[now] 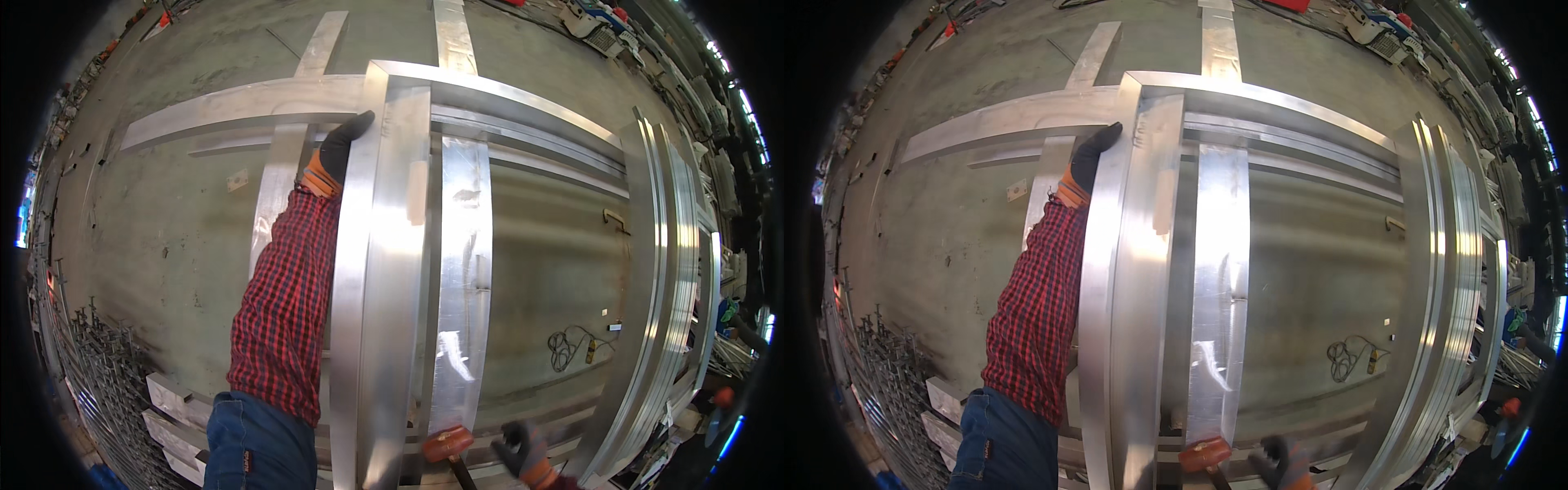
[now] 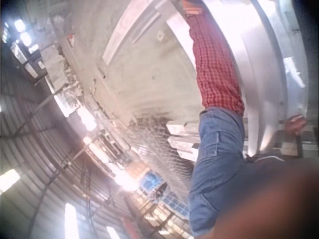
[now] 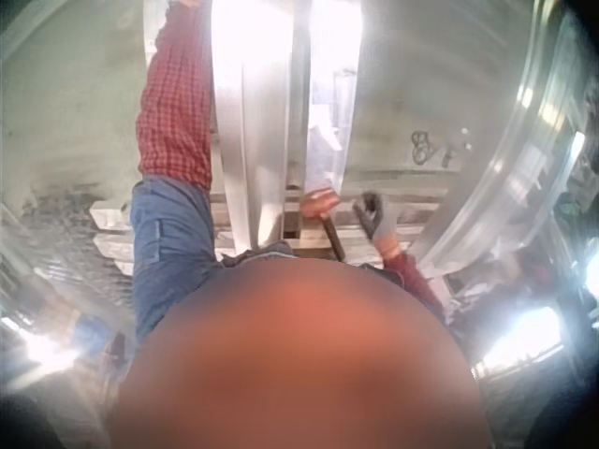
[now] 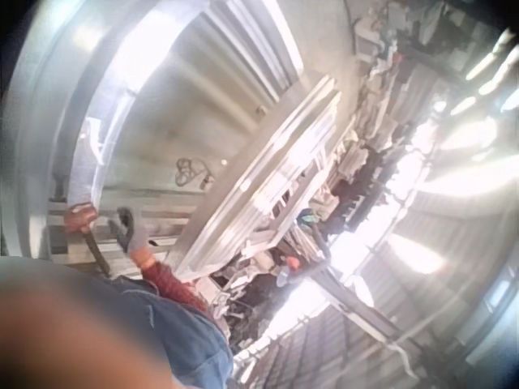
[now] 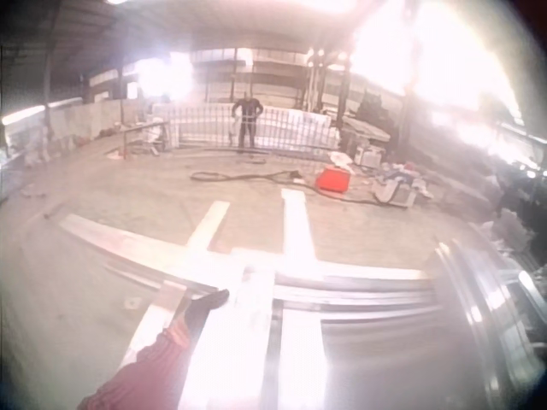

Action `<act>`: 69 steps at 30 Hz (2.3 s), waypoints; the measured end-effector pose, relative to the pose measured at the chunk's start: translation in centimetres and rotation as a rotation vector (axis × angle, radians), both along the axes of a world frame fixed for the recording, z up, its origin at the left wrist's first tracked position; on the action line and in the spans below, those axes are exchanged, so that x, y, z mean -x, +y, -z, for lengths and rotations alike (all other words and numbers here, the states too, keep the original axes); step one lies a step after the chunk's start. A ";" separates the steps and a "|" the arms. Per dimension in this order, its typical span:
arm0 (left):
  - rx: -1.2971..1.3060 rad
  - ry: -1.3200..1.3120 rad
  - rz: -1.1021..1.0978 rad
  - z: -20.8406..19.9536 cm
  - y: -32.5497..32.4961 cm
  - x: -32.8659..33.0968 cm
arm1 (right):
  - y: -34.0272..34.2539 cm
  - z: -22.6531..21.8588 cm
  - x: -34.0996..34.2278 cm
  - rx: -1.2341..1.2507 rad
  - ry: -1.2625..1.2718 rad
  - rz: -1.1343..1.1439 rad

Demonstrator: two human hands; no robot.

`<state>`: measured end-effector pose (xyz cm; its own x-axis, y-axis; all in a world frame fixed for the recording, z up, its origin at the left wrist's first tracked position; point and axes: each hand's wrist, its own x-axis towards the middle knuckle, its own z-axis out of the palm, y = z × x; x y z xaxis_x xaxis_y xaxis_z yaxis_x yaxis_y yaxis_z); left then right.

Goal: The person aligns aluminum frame pieces on a workbench, uses a rubber mallet to tap joints into alignment, and tack welds the intersections with a handheld welding torch. The person flips the frame to access different sides and continues welding along the seams.

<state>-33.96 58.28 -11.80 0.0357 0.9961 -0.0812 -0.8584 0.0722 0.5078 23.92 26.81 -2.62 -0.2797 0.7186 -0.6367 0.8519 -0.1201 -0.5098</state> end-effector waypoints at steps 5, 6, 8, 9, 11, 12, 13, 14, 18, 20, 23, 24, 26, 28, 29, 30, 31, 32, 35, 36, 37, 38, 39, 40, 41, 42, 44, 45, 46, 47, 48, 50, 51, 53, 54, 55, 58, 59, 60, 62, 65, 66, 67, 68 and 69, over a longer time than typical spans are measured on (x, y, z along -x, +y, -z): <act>-0.054 0.043 0.056 2.5 0.6 1.1 | -13.5 -0.9 -4.3 0.120 -0.167 -0.028; -0.081 0.018 0.088 3.1 0.9 1.4 | -14.7 0.6 -4.5 0.046 -0.131 -0.086; -0.120 -0.018 0.115 4.2 1.3 2.0 | -16.5 2.1 -5.1 -0.094 -0.148 -0.221; -0.135 -0.031 0.107 4.7 1.5 2.2 | -17.1 2.5 -5.2 -0.165 -0.157 -0.292; -0.176 -0.088 0.171 5.3 2.0 2.5 | -17.2 2.7 -5.3 -0.181 -0.136 -0.304; -0.199 -0.131 0.242 5.5 2.2 2.6 | -16.7 2.5 -5.4 -0.131 -0.184 -0.334; -0.241 -0.185 0.321 5.5 2.2 2.5 | -16.2 1.9 -5.2 -0.079 -0.232 -0.362; -0.212 -0.193 0.293 5.4 2.2 2.4 | -15.1 1.3 -5.0 -0.043 -0.219 -0.288; -0.160 -0.188 0.225 4.3 1.5 1.5 | -6.8 -2.0 -3.9 -0.307 -0.040 -0.360; -0.164 -0.199 0.240 3.5 1.2 1.0 | 0.4 -2.8 -2.2 -0.325 0.003 -0.230; -0.189 -0.246 0.263 2.8 0.9 0.6 | 12.8 -4.3 3.3 -0.269 0.020 0.128; -0.184 -0.240 0.237 2.8 0.8 0.5 | 17.0 -5.0 5.7 -0.377 0.182 0.112; -0.180 -0.234 0.219 3.2 0.9 0.5 | 23.6 -6.3 11.0 -0.476 0.342 0.104; -0.187 -0.239 0.231 4.0 1.2 0.7 | 29.6 -6.1 16.8 -0.635 0.448 0.103; -0.204 -0.245 0.231 4.5 1.5 0.9 | 31.4 -6.3 18.8 -0.612 0.500 0.110; -0.229 -0.253 0.228 5.2 1.9 1.0 | 33.0 -6.2 20.6 -0.562 0.513 0.173; -0.259 -0.273 0.246 5.8 2.2 1.2 | 34.5 -6.0 22.0 -0.587 0.485 0.134; -0.268 -0.268 0.251 6.4 2.6 1.6 | 35.9 -5.5 23.2 -0.606 0.457 0.095; -0.259 -0.271 0.244 7.7 3.0 1.9 | 39.6 -3.6 26.7 -0.713 0.375 -0.039; -0.228 -0.249 0.186 7.9 2.9 1.9 | 40.6 -3.3 27.7 -0.750 0.290 -0.047; -0.242 -0.214 0.156 7.9 2.9 1.8 | 41.5 -3.4 28.3 -0.765 0.366 -0.076; -0.222 -0.232 0.158 7.7 2.8 1.7 | 42.4 -3.7 29.0 -0.768 0.384 -0.060; -0.246 -0.238 0.189 7.4 2.5 1.5 | 43.2 -4.0 29.7 -0.770 0.394 -0.046; -0.268 -0.243 0.221 6.9 2.3 1.4 | 44.2 -4.7 30.4 -0.933 0.367 -0.096; -0.259 -0.250 0.213 6.4 2.1 1.2 | 44.9 -5.2 31.0 -0.968 0.423 -0.071; -0.251 -0.257 0.205 5.8 2.0 1.0 | 45.5 -5.8 31.5 -1.003 0.478 -0.048; -0.249 -0.269 0.204 4.9 1.7 0.6 | 46.4 -6.4 32.3 -0.999 0.591 -0.035; -0.255 -0.274 0.211 4.5 1.6 0.5 | 46.3 -6.0 32.9 -1.022 0.546 -0.036; -0.263 -0.279 0.219 4.3 1.5 0.4 | 46.3 -5.6 33.4 -1.083 0.528 -0.089; -0.243 -0.266 0.196 4.2 1.3 0.2 | 46.1 -5.1 33.9 -1.144 0.510 -0.144; -0.224 -0.252 0.174 4.2 1.2 0.2 | 45.8 -4.7 34.1 -1.022 0.371 -0.208; -0.187 -0.225 0.133 4.4 1.2 0.1 | 45.3 -4.3 34.2 -0.838 0.166 -0.246; -0.170 -0.212 0.113 4.5 1.3 0.2 | 45.4 -4.6 34.5 -0.773 0.107 -0.209; -0.174 -0.204 0.115 4.7 1.4 0.4 | 45.0 -5.0 34.4 -0.751 0.110 -0.193; -0.196 -0.212 0.142 4.8 1.5 0.5 | 45.0 -5.4 34.4 -0.740 0.107 -0.184; -0.263 -0.223 0.179 4.8 1.6 0.6 | 44.7 -5.5 34.2 -0.813 0.126 -0.193; -0.172 -0.200 0.100 4.7 1.6 0.4 | 44.1 -5.3 33.9 -1.009 0.271 -0.197; -0.209 -0.213 0.115 4.5 1.5 0.4 | 44.1 -5.2 33.9 -1.061 0.373 -0.180; -0.237 -0.224 0.137 4.4 1.4 0.2 | 43.9 -4.9 33.8 -1.111 0.476 -0.161; -0.231 -0.225 0.140 4.2 1.2 -0.1 | 43.5 -4.1 34.0 -1.184 0.383 -0.261; -0.187 -0.252 0.140 4.3 1.2 -0.4 | 42.0 -2.7 34.2 -0.960 0.032 -0.352; -0.220 -0.297 0.160 4.3 1.6 -0.4 | 41.8 -2.7 34.2 -0.987 0.075 -0.343; -0.250 -0.348 0.171 4.4 1.4 -0.2 | 41.7 -2.8 34.3 -0.934 0.062 -0.330; -0.237 -0.316 0.175 4.5 1.5 -0.1 | 41.7 -3.0 34.3 -0.914 0.052 -0.341; -0.229 -0.295 0.180 4.7 1.5 0.1 | 41.8 -3.4 34.3 -0.886 0.027 -0.348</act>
